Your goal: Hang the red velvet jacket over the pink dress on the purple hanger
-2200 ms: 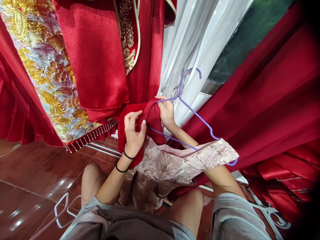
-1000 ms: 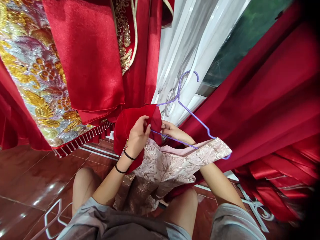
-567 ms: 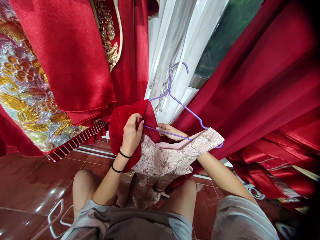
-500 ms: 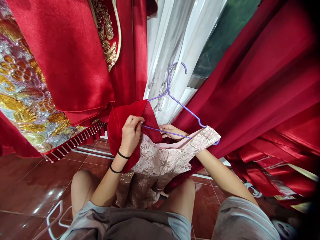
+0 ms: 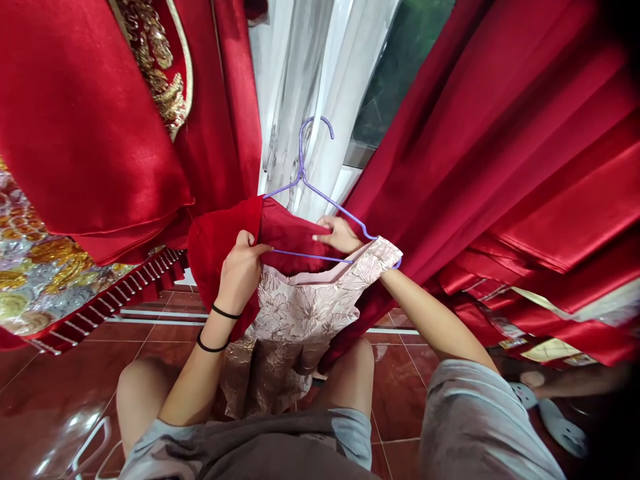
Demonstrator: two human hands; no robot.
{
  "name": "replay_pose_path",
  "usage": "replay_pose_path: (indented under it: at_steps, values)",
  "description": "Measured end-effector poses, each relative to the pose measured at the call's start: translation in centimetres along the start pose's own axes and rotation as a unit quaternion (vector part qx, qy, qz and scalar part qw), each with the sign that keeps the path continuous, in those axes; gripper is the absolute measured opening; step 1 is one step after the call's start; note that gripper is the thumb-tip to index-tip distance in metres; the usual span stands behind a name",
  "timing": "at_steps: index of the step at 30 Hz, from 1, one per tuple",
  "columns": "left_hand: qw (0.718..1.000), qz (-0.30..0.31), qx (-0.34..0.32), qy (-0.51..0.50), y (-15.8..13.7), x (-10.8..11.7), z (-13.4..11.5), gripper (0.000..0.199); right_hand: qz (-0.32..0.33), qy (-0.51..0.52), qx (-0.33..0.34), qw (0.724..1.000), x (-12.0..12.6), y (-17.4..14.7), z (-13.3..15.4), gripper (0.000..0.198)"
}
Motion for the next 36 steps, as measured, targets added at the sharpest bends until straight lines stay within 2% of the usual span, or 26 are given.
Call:
replay_pose_path:
  at_steps: [2,3,4,6,8,10,12,14,16,18,20,22,24,25,26,28,29,30,32,34,36]
  values:
    - [1.0,0.0,0.007,0.017,0.0,0.0,0.0,0.038,-0.092,-0.024,0.014,0.995,2.1,1.3,0.1,0.02]
    - [1.0,0.0,0.012,0.022,0.0,0.0,0.1,0.039,-0.122,-0.019,0.018,0.992,2.9,1.9,0.3,0.021]
    - [1.0,0.001,0.017,0.026,0.0,0.0,0.1,0.039,-0.125,0.002,0.018,0.992,3.6,2.3,0.4,0.023]
    - [0.999,0.006,0.024,0.034,-0.1,0.0,0.2,0.039,-0.049,0.059,0.005,0.997,4.3,3.1,0.9,0.031]
    - [0.998,-0.014,0.021,0.055,-0.2,0.1,-0.1,0.038,0.057,0.058,0.002,0.997,4.9,3.5,1.5,0.038]
    - [0.994,-0.074,0.007,0.084,-0.3,0.3,-0.9,0.035,0.105,-0.034,0.021,0.994,6.0,3.8,2.1,0.041]
    - [0.988,-0.117,-0.034,0.09,-0.2,0.0,-2.6,0.035,0.105,-0.119,0.044,0.986,7.4,4.1,2.8,0.037]
    - [0.989,-0.076,-0.103,0.073,0.1,-1.3,-4.9,0.033,0.156,-0.127,0.045,0.978,8.4,4.2,3.2,0.027]
    - [0.981,0.023,-0.183,0.055,0.6,-3.5,-7.2,0.032,0.244,-0.112,0.028,0.963,9.0,4.1,3.4,0.02]
    - [0.966,0.109,-0.229,0.056,1.1,-6.1,-9.0,0.035,0.273,-0.149,0.024,0.95,9.5,3.8,3.6,0.015]
    - [0.959,0.144,-0.236,0.063,1.7,-8.4,-9.9,0.037,0.195,-0.243,0.056,0.949,10.1,3.7,4.0,0.012]
    - [0.963,0.145,-0.219,0.065,2.3,-10.2,-10.1,0.035,0.066,-0.332,0.092,0.936,10.6,3.2,4.4,0.015]
    - [0.969,0.138,-0.193,0.064,2.6,-11.3,-9.7,0.033,-0.04,-0.372,0.091,0.923,10.8,2.5,4.4,0.02]
    - [0.972,0.135,-0.181,0.065,2.7,-11.6,-9.4,0.033,-0.065,-0.369,0.074,0.924,10.7,2.2,4.1,0.021]
    - [0.974,0.134,-0.169,0.066,2.8,-11.8,-9.0,0.033,-0.07,-0.355,0.049,0.931,10.6,2.0,3.6,0.021]
    - [0.977,0.135,-0.152,0.063,2.9,-12.1,-8.5,0.032,-0.038,-0.333,-0.006,0.942,10.3,1.6,2.8,0.02]
    - [0.978,0.137,-0.146,0.058,3.0,-12.1,-8.3,0.032,-0.02,-0.346,-0.027,0.938,10.3,1.5,2.6,0.021]
    - [0.979,0.141,-0.14,0.054,3.1,-12.1,-8.2,0.033,-0.01,-0.378,-0.041,0.925,10.4,1.3,2.6,0.023]
    - [0.979,0.147,-0.129,0.055,3.2,-12.0,-8.0,0.034,-0.016,-0.472,-0.037,0.881,10.7,1.0,3.4,0.027]
    - [0.978,0.152,-0.126,0.066,3.4,-12.0,-7.9,0.037,-0.033,-0.551,-0.008,0.834,11.0,0.4,4.6,0.028]
    - [0.978,0.155,-0.123,0.071,3.5,-12.1,-7.8,0.038,-0.026,-0.588,0.023,0.808,11.0,-0.6,5.5,0.028]
Point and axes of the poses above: each hand's wrist, its own y-axis towards the middle knuckle, its own x-axis out of the back of the hand, z = x × y, the point moved 3 cm from there along y, towards the middle knuckle, and after that the axes turned 12 degrees about x, right-handed, at the moved point
